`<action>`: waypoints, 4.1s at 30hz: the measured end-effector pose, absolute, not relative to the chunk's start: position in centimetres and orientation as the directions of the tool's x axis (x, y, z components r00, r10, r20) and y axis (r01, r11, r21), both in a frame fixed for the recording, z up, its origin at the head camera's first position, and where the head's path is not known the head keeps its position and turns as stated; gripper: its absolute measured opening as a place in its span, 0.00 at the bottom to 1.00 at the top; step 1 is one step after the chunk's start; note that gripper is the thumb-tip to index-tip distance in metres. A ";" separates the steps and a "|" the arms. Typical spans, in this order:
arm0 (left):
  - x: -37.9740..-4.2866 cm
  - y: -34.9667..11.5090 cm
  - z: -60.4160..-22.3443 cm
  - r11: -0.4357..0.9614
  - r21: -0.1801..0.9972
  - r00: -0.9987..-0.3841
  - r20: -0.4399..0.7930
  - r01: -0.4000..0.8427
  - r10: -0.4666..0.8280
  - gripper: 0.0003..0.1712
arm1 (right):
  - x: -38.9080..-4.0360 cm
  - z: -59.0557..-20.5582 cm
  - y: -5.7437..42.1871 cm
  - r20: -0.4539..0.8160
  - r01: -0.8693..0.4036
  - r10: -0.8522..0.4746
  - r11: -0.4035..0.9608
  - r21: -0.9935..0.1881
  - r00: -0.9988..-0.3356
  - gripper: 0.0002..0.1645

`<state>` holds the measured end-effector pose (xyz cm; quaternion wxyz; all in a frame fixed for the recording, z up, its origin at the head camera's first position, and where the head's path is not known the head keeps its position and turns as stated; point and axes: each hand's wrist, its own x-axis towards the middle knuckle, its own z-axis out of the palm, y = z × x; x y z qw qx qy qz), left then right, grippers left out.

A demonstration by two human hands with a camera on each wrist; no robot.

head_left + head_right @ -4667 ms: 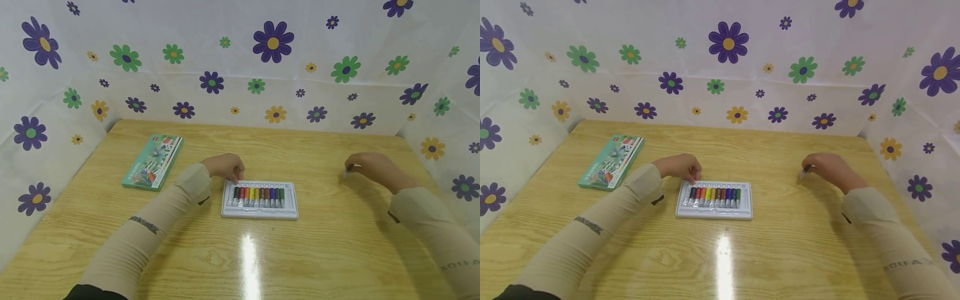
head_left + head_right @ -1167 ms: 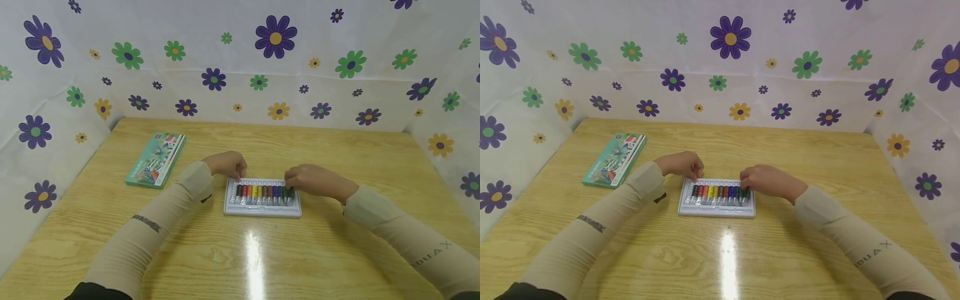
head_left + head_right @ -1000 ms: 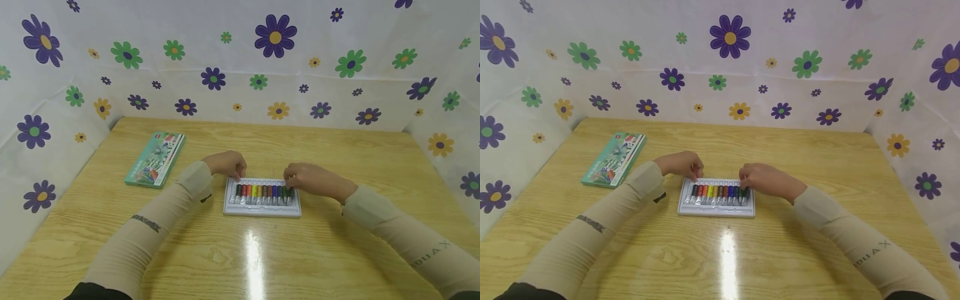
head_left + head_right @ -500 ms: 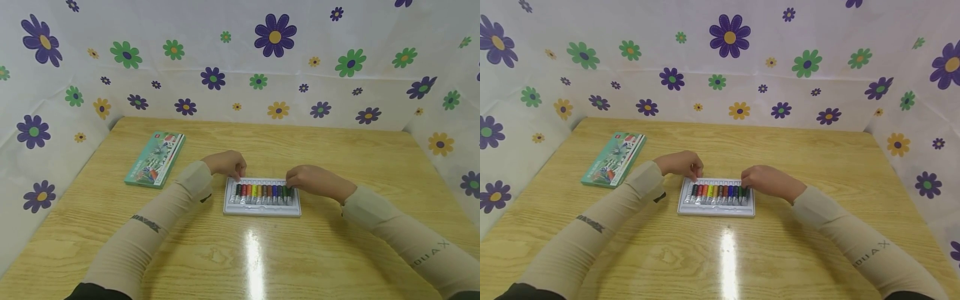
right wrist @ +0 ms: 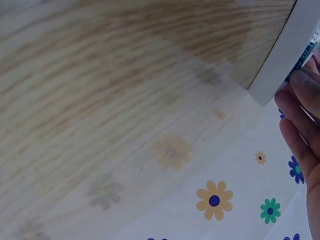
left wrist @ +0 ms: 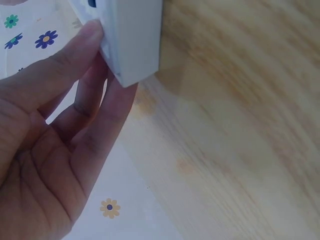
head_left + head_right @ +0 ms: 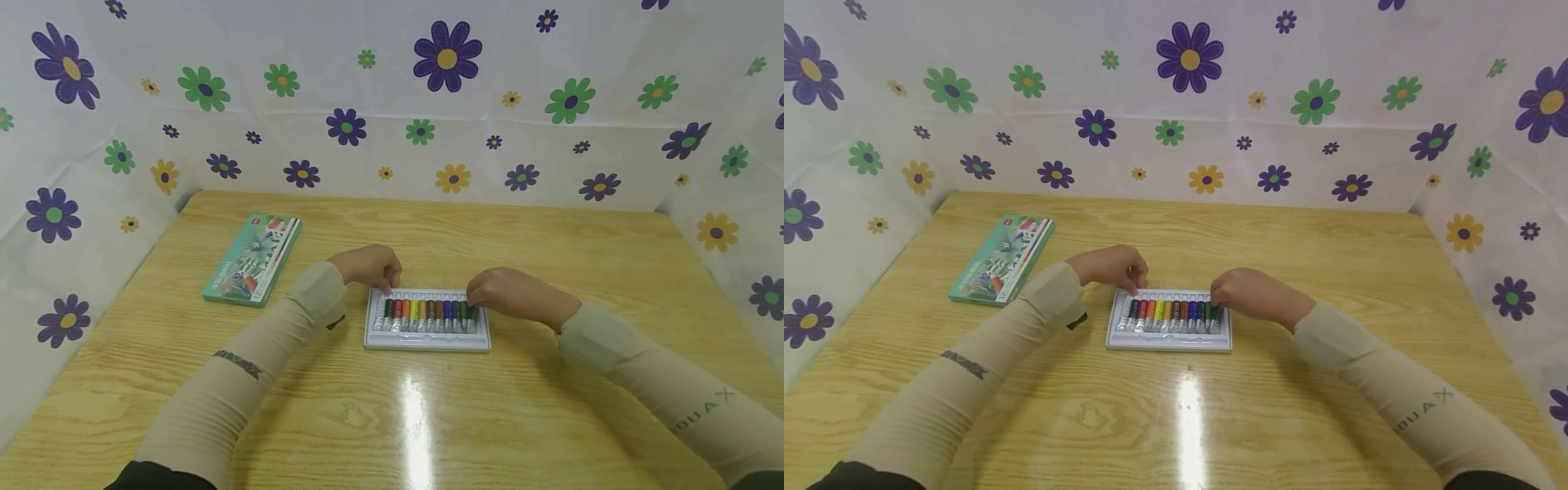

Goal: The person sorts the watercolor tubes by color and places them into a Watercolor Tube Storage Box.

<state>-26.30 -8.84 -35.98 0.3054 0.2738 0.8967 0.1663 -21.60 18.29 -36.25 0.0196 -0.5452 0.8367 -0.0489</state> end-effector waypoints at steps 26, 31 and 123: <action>-26.6 -9.0 -36.1 0.791 0.484 -0.661 -0.459 0.374 0.594 0.06 | -20.6 -35.3 18.3 -0.105 -0.851 -0.879 0.477 -0.218 -0.466 0.11; -26.6 -9.1 -36.2 0.795 0.484 -0.667 -0.459 0.367 0.587 0.05 | -20.3 -35.6 18.4 -0.087 -0.893 -0.900 0.434 -0.120 -0.426 0.13; -26.6 -9.1 -36.5 0.791 0.479 -0.665 -0.452 0.380 0.594 0.04 | -22.0 -36.3 17.8 0.002 -0.905 -0.911 0.410 -0.108 -0.413 0.07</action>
